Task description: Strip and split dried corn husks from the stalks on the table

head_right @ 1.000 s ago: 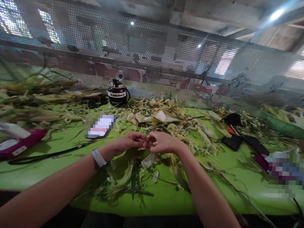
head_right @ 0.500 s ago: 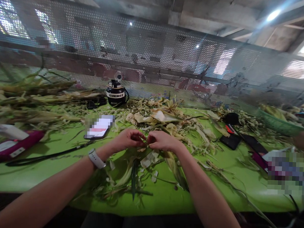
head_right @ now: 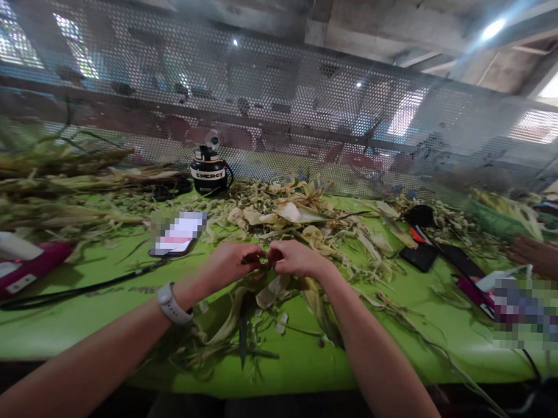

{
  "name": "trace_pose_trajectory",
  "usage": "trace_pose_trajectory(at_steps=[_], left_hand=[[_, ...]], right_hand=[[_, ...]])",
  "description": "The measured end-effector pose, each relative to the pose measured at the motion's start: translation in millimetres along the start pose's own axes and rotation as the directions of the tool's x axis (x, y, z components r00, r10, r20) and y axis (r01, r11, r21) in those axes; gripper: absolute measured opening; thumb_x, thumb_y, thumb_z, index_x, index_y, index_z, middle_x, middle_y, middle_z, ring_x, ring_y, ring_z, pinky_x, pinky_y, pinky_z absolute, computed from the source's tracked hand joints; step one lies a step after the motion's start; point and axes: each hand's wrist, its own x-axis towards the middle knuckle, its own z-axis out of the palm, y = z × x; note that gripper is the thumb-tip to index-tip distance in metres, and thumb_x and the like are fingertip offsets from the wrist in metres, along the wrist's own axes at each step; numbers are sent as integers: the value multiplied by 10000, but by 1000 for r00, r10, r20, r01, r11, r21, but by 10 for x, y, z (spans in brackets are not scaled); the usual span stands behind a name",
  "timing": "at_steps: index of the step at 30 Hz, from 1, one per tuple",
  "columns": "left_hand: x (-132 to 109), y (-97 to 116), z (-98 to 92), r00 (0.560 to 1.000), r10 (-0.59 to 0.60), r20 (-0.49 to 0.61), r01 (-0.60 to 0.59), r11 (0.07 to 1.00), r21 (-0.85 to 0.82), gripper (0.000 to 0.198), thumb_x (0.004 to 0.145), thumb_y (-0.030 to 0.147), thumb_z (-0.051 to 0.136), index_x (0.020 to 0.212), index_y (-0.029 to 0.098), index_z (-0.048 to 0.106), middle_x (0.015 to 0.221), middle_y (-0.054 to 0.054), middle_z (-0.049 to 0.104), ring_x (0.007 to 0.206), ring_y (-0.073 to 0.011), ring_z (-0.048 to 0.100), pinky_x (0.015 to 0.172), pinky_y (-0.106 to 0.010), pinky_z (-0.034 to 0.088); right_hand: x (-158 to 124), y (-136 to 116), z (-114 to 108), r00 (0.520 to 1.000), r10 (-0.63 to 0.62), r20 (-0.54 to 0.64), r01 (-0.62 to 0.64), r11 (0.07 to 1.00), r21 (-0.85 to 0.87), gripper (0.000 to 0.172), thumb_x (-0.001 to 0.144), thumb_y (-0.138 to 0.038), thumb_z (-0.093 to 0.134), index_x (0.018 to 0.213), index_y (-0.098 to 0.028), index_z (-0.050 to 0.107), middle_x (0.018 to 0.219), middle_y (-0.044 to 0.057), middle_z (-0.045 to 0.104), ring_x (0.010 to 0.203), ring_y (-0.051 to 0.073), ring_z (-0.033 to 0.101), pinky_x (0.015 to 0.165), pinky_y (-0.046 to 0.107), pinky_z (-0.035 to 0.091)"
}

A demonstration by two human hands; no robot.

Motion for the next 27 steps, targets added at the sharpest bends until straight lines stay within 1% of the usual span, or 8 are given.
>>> trace_pose_trajectory(at_steps=[7, 10, 14, 17, 19, 22, 24, 27], left_hand=[[-2, 24, -22, 999, -13, 47, 11, 999, 31, 130, 764, 220, 556, 842, 175, 651, 723, -31, 650, 621, -150, 544, 560, -243, 348], [-6, 28, 7, 1000, 1, 31, -3, 996, 87, 127, 770, 192, 540, 842, 172, 643, 760, -47, 653, 686, -169, 570, 606, -250, 383], [-15, 20, 73, 999, 53, -8, -52, 992, 115, 154, 829, 194, 480, 898, 160, 614, 889, -83, 662, 780, -191, 596, 684, -274, 425], [-25, 21, 100, 999, 42, -29, -38, 990, 135, 172, 862, 202, 439, 920, 162, 596, 905, -85, 657, 790, -189, 599, 697, -279, 430], [-30, 31, 103, 999, 19, -27, -15, 988, 150, 173, 866, 194, 431, 921, 162, 592, 894, -82, 654, 786, -187, 597, 694, -277, 427], [-34, 51, 95, 1000, 17, -22, -13, 986, 163, 188, 872, 181, 418, 936, 151, 592, 910, -92, 649, 789, -195, 593, 694, -286, 427], [-36, 61, 89, 1000, 18, -20, -14, 987, 163, 201, 879, 178, 407, 946, 148, 594, 926, -97, 649, 798, -197, 593, 702, -291, 430], [-39, 70, 82, 1000, 2, -25, 2, 987, 159, 201, 876, 175, 411, 952, 152, 596, 943, -93, 651, 816, -190, 598, 717, -284, 435]], right_hand=[[-9, -41, -11, 1000, 12, 0, -12, 1000, -18, 146, 623, -71, 520, 744, -152, 523, 680, -30, 508, 638, 112, 451, 568, 212, 327], [-4, -43, -11, 1000, -3, 4, 3, 1000, -29, 152, 616, -70, 526, 742, -156, 521, 691, -27, 518, 646, 117, 461, 574, 212, 335], [3, -44, -6, 1000, -18, 12, 18, 999, -34, 164, 600, -54, 528, 733, -150, 528, 713, -15, 540, 673, 128, 488, 601, 222, 354], [5, -60, -9, 1000, 7, 4, -7, 999, -35, 155, 612, -71, 536, 748, -146, 548, 720, -8, 554, 676, 133, 500, 595, 224, 359], [11, -75, -10, 999, 46, -13, -47, 998, -38, 130, 649, -110, 541, 771, -146, 565, 720, -5, 560, 666, 131, 501, 586, 224, 359], [31, -85, -4, 992, 86, -88, -92, 993, -75, 90, 698, -145, 535, 775, -149, 582, 721, -2, 557, 663, 125, 491, 598, 226, 361], [47, -78, 6, 989, 61, -136, -73, 994, -84, 97, 698, -136, 545, 785, -146, 587, 751, 4, 558, 688, 124, 493, 624, 226, 372], [75, -44, 35, 988, 16, -154, -25, 998, -57, 152, 672, -142, 591, 824, -144, 591, 785, 7, 553, 704, 124, 495, 632, 225, 387]])
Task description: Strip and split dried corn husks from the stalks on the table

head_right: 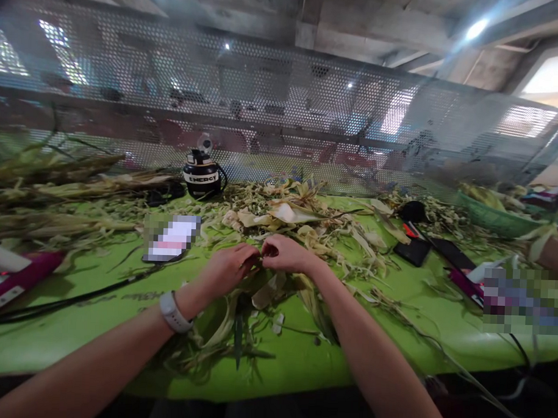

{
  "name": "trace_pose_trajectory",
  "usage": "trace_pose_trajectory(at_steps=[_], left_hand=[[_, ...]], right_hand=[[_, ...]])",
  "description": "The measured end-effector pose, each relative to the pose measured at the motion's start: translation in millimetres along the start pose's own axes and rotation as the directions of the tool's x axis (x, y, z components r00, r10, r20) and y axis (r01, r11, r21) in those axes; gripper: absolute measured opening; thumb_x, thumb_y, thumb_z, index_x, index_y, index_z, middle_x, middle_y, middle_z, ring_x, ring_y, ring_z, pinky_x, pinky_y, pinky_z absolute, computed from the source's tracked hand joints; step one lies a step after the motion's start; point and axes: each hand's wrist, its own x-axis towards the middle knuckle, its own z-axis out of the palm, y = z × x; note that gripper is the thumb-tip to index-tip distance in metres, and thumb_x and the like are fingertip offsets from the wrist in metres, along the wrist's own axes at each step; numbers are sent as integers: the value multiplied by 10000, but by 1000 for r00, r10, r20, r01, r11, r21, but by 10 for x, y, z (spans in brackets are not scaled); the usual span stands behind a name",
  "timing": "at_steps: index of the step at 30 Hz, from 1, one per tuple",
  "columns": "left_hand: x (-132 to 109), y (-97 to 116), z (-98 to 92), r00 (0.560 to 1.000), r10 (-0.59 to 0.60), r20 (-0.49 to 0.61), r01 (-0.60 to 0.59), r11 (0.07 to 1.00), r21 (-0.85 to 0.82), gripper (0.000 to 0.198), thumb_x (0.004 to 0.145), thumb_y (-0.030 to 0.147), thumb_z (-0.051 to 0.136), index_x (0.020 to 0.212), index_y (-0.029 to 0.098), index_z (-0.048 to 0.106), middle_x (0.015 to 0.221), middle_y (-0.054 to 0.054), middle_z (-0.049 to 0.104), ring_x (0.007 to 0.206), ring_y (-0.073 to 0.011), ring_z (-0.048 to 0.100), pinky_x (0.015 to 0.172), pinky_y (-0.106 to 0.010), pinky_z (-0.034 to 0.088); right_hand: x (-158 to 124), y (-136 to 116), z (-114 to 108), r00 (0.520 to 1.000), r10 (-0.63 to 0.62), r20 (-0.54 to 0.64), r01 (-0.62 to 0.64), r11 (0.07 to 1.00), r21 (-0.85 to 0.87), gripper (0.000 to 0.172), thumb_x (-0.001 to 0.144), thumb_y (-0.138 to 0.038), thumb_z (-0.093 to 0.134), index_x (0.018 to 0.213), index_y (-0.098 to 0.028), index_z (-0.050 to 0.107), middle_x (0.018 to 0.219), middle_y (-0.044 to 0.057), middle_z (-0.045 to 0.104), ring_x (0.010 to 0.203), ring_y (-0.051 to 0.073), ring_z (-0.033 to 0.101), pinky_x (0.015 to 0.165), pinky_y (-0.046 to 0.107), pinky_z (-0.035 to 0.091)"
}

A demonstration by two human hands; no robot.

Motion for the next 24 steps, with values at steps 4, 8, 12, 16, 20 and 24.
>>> trace_pose_trajectory(at_steps=[4, 8, 12, 16, 20, 24], left_hand=[[1, -4, 2, 1000, -1, -7, 1, 999, -36, 207, 860, 154, 418, 938, 154, 610, 954, -87, 656, 832, -187, 598, 724, -277, 433], [24, -39, 13, 1000, -17, -19, 14, 990, -141, 171, 811, 131, 468, 847, 166, 631, 866, -54, 667, 790, -173, 596, 701, -259, 422], [57, -106, 13, 999, -47, 11, 48, 965, -257, 118, 743, 140, 548, 795, 170, 650, 780, -27, 673, 716, -155, 595, 653, -235, 415], [72, -152, 4, 998, -51, 45, 62, 954, -293, 165, 704, 137, 578, 833, 175, 673, 804, -28, 682, 739, -159, 606, 659, -227, 428], [71, -154, -13, 997, -32, 67, 50, 957, -285, 160, 711, 168, 590, 844, 163, 678, 812, -42, 680, 738, -161, 609, 651, -227, 437], [66, -136, -52, 997, -15, 73, 34, 962, -271, 155, 716, 171, 590, 845, 158, 675, 820, -48, 678, 741, -158, 608, 658, -225, 445]], right_hand=[[37, 65, 79, 998, -21, -63, 20, 1000, -17, 167, 629, -159, 650, 787, -142, 598, 780, 7, 535, 705, 126, 489, 638, 230, 390], [64, 118, 145, 998, -40, -49, 39, 999, -22, 162, 618, -153, 651, 773, -147, 601, 762, 1, 541, 708, 131, 490, 635, 232, 378], [64, 139, 146, 1000, -22, -4, 22, 1000, 1, 164, 619, -152, 646, 778, -149, 606, 745, -14, 536, 685, 123, 491, 617, 223, 367], [58, 133, 121, 999, -24, 28, 23, 999, 33, 167, 623, -137, 635, 788, -140, 609, 737, -18, 537, 679, 119, 492, 615, 218, 364], [55, 117, 110, 999, -22, 43, 19, 998, 61, 163, 623, -114, 621, 785, -129, 606, 746, -9, 541, 689, 124, 498, 623, 221, 371], [50, 114, 108, 999, -23, 48, 19, 996, 88, 155, 628, -113, 617, 782, -128, 604, 731, -12, 542, 677, 122, 496, 612, 216, 373]])
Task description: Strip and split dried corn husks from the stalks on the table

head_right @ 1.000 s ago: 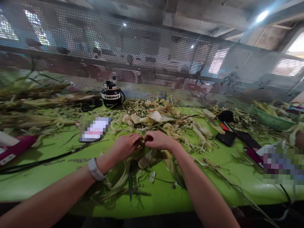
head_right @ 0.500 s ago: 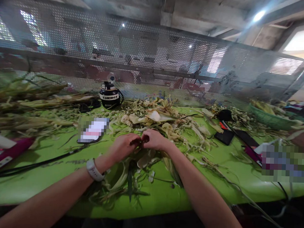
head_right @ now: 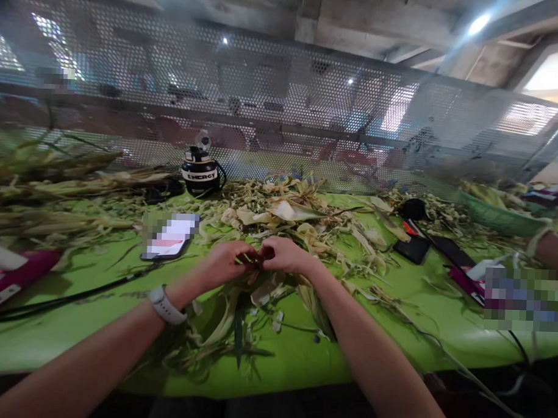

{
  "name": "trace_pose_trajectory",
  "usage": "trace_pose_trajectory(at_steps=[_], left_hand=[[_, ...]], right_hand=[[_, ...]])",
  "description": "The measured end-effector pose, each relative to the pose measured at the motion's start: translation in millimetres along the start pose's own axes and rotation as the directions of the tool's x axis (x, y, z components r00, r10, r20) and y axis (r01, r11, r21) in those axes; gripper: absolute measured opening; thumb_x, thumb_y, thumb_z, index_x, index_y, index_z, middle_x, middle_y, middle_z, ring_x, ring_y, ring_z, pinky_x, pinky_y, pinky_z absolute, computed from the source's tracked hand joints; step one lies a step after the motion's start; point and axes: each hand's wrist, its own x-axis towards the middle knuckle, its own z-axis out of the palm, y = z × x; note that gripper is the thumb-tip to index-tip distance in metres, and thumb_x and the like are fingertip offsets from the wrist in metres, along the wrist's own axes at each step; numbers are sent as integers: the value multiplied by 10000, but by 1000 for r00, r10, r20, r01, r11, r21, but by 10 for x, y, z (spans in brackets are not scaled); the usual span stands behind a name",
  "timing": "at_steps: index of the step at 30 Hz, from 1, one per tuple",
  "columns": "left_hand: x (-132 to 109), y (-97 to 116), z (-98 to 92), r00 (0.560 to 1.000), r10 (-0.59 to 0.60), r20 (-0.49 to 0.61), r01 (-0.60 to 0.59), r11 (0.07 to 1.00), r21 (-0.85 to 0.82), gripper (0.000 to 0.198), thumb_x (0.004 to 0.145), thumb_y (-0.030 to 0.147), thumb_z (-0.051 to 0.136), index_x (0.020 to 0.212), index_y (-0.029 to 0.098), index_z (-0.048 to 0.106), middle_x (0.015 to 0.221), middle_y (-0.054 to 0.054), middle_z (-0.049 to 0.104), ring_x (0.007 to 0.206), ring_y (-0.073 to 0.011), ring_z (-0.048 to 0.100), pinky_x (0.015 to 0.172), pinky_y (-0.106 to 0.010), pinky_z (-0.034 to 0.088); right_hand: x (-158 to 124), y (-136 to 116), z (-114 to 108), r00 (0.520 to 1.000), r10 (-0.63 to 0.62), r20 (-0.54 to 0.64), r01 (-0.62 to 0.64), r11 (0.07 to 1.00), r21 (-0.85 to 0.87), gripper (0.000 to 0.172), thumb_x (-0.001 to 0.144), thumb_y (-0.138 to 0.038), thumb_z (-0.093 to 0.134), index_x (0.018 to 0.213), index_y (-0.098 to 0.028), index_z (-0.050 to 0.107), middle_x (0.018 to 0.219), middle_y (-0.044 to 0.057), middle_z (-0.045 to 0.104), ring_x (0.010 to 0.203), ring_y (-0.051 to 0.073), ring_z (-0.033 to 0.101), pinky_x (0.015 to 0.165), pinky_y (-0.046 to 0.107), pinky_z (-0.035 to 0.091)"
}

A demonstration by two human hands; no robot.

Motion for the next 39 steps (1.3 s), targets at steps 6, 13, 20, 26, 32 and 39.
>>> trace_pose_trajectory(at_steps=[6, 13, 20, 26, 32, 39], left_hand=[[4, 4, -27, 1000, -17, 7, 17, 999, 52, 158, 702, 180, 592, 827, 163, 688, 789, -44, 684, 720, -156, 604, 648, -223, 439], [3, 3, -65, 996, -35, 76, 31, 998, 54, 189, 685, 174, 576, 828, 165, 698, 756, -20, 692, 688, -137, 597, 616, -203, 425], [-5, 47, -98, 994, -79, 81, 70, 993, 99, 156, 712, 169, 547, 767, 142, 690, 705, -28, 689, 629, -129, 580, 572, -205, 394], [-9, 57, -94, 996, -62, 62, 55, 993, 106, 115, 718, 180, 559, 741, 152, 669, 685, -25, 676, 619, -133, 574, 558, -213, 371], [-20, 58, -68, 1000, 9, 20, -13, 984, 179, 102, 732, 154, 531, 701, 161, 628, 629, -7, 626, 582, -120, 532, 546, -217, 331], [-25, 57, -32, 999, 15, 28, -20, 983, 183, 71, 747, 173, 538, 726, 166, 606, 629, -1, 611, 566, -120, 511, 532, -225, 311]], right_hand=[[-3, 10, 6, 1000, -3, -13, 2, 1000, -13, 135, 624, -115, 623, 758, -133, 615, 719, -15, 558, 661, 113, 498, 600, 208, 372], [-1, 28, 16, 1000, -10, -20, 11, 1000, 4, 124, 631, -114, 625, 753, -134, 622, 705, -17, 561, 641, 103, 503, 588, 198, 378], [-7, 16, 15, 1000, -13, -23, 12, 1000, -15, 115, 638, -119, 624, 752, -136, 627, 705, -13, 566, 647, 107, 509, 601, 203, 390], [-25, -24, -13, 1000, -13, -13, 12, 999, -38, 137, 638, -114, 617, 772, -139, 631, 745, -3, 586, 685, 117, 526, 631, 212, 401], [-32, -63, -32, 999, 39, -6, -39, 999, -8, 142, 669, -99, 557, 781, -144, 633, 722, -8, 602, 661, 109, 527, 608, 201, 397], [-34, -45, -14, 999, 44, 4, -44, 999, 7, 138, 661, -118, 572, 786, -141, 627, 702, -12, 599, 645, 107, 525, 594, 198, 390]])
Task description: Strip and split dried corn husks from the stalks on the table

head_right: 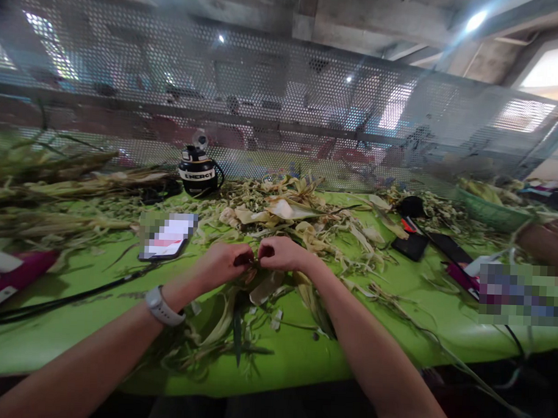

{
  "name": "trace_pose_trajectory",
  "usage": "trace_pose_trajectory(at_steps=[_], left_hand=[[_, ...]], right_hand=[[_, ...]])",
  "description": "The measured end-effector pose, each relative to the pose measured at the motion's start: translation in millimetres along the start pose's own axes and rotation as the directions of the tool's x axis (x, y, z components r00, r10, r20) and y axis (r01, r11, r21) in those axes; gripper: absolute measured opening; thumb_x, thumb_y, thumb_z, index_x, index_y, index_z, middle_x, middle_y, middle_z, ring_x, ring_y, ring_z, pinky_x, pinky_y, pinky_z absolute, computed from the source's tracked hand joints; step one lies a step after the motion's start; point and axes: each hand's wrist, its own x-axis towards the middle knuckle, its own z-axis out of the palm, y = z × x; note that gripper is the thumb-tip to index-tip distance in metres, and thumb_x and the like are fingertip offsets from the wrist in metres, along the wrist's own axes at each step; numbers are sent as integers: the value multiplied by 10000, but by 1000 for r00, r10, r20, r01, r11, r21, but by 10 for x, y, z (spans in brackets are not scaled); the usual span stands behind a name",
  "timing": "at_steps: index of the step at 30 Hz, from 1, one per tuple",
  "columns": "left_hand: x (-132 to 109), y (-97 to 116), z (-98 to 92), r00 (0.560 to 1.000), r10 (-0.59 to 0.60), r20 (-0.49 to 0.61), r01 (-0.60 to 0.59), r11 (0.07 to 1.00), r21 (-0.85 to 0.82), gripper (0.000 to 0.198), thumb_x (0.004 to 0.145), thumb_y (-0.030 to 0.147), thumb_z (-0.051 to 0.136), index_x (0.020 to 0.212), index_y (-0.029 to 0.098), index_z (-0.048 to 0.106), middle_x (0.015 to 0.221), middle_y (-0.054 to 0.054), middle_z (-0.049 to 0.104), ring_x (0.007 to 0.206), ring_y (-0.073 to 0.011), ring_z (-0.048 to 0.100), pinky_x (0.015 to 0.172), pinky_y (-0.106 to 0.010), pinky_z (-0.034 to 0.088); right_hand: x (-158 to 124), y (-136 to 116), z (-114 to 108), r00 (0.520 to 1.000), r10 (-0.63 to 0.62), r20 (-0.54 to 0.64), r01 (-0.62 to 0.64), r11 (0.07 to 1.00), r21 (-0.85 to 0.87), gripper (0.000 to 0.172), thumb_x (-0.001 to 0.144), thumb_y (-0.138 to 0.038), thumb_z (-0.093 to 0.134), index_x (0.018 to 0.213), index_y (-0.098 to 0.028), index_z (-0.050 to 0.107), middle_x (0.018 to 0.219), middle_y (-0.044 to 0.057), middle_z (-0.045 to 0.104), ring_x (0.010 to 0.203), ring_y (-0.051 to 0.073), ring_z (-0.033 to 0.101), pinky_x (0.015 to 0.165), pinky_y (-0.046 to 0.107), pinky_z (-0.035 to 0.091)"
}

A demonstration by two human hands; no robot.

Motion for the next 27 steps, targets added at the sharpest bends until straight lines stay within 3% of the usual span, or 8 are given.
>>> trace_pose_trajectory(at_steps=[12, 23, 27], left_hand=[[12, -12, -2, 997, -61, 43, 64, 996, -66, 118, 736, 178, 553, 784, 159, 659, 706, -22, 674, 623, -130, 574, 560, -213, 361], [9, 18, -40, 995, -76, 66, 68, 991, 111, 164, 751, 221, 524, 736, 177, 681, 676, -43, 673, 595, -145, 565, 520, -229, 331], [12, 7, -44, 993, -82, 86, 73, 992, 106, 162, 746, 221, 534, 766, 184, 690, 718, -45, 684, 629, -156, 576, 544, -233, 350]], right_hand=[[-2, 5, -2, 1000, -3, 25, 3, 1000, 14, 150, 647, -124, 586, 792, -135, 621, 715, -8, 595, 664, 115, 533, 612, 204, 405], [-1, 12, 2, 1000, 0, 29, -1, 999, 40, 143, 650, -128, 597, 791, -141, 618, 714, -9, 599, 659, 115, 534, 622, 214, 416], [-5, 0, -7, 999, 4, 33, -5, 999, 39, 146, 657, -131, 597, 800, -134, 625, 713, -5, 599, 658, 116, 532, 615, 212, 408]])
